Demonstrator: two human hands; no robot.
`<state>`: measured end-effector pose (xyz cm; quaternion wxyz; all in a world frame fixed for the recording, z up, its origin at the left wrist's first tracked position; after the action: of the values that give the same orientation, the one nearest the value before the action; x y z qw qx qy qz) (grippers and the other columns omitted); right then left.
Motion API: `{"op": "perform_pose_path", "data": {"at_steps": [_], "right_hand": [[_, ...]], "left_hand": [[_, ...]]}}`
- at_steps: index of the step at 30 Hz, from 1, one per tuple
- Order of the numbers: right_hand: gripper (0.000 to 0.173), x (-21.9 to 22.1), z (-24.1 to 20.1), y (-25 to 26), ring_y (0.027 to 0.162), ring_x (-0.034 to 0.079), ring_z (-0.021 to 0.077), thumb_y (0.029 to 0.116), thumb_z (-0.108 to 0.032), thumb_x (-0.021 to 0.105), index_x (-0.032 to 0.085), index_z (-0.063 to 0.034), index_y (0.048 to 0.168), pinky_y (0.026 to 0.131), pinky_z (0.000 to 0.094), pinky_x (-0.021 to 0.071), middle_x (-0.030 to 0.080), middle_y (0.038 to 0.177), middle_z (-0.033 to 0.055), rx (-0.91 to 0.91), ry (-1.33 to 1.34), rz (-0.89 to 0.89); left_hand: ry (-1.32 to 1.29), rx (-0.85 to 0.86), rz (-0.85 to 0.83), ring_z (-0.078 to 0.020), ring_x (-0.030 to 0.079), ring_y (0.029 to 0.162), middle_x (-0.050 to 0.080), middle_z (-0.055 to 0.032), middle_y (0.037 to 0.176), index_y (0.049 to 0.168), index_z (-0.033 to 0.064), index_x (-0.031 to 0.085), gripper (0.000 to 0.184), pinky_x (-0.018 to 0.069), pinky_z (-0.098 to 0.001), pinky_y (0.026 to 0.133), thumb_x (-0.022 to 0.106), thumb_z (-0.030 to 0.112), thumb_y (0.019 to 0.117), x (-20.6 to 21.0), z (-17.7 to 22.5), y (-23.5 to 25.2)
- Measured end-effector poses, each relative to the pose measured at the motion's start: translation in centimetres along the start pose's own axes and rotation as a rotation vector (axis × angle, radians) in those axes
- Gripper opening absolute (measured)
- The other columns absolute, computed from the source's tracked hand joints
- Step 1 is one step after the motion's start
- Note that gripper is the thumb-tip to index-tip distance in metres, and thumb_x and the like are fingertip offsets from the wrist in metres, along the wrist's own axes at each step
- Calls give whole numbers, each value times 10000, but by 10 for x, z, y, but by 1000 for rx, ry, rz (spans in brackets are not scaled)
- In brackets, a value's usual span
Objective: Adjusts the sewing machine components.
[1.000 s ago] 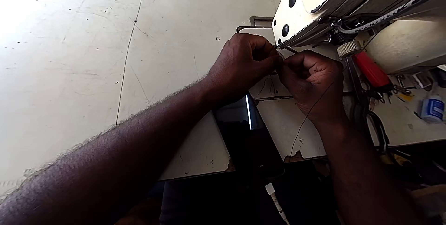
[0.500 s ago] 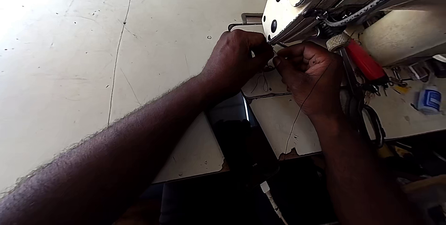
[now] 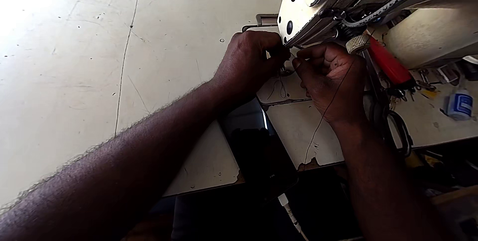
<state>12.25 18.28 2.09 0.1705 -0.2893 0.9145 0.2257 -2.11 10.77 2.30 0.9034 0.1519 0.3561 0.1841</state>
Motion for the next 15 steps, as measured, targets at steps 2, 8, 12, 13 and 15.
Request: {"op": "perform_pose_path", "data": {"at_steps": [2, 8, 12, 13, 15], "right_hand": [[149, 0, 0, 0, 553, 626, 63, 942, -139, 740, 715, -60, 1066, 452, 207, 515, 704, 746, -20, -1, -2, 2], [142, 1, 0, 0, 539, 618, 70, 949, -138, 729, 718, -62, 1069, 434, 214, 504, 697, 731, -18, -1, 11, -6], [132, 0, 0, 0, 537, 618, 67, 950, -131, 726, 719, -61, 1061, 434, 210, 505, 696, 730, -20, -4, 7, -2], [132, 0, 0, 0, 538, 619, 67, 949, -131, 729, 719, -61, 1060, 434, 211, 506, 699, 733, -19, -2, 6, -2], [131, 0, 0, 0, 541, 620, 64, 950, -140, 732, 718, -67, 1058, 437, 209, 509, 696, 732, -23, 1, -5, -2]], "left_hand": [[2, -4, -1, 7, 636, 711, 715, 82, 833, 905, 165, 747, 147, 525, -213, 627, 683, 258, 999, 0, -1, 0], [-8, -17, -2, 3, 606, 663, 687, 84, 782, 880, 164, 736, 170, 498, -216, 592, 683, 271, 1000, 0, -2, 1], [-11, -10, -6, 1, 620, 691, 695, 80, 808, 886, 161, 734, 168, 510, -218, 615, 682, 273, 1000, 0, -2, 1], [-12, -9, -7, -1, 615, 686, 690, 80, 804, 883, 161, 732, 171, 506, -219, 612, 682, 274, 1001, 1, -2, 1], [-20, -7, -8, -3, 618, 686, 689, 77, 800, 881, 158, 728, 174, 510, -220, 612, 680, 272, 1002, 1, -2, 2]]}}
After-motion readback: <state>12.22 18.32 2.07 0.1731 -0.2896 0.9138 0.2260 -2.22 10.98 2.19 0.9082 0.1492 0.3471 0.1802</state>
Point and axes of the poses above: each hand's wrist, its own y-axis towards the middle knuckle, its own x-axis out of the palm, z = x × y, the point moved 10 cm from there along y, towards the middle knuckle
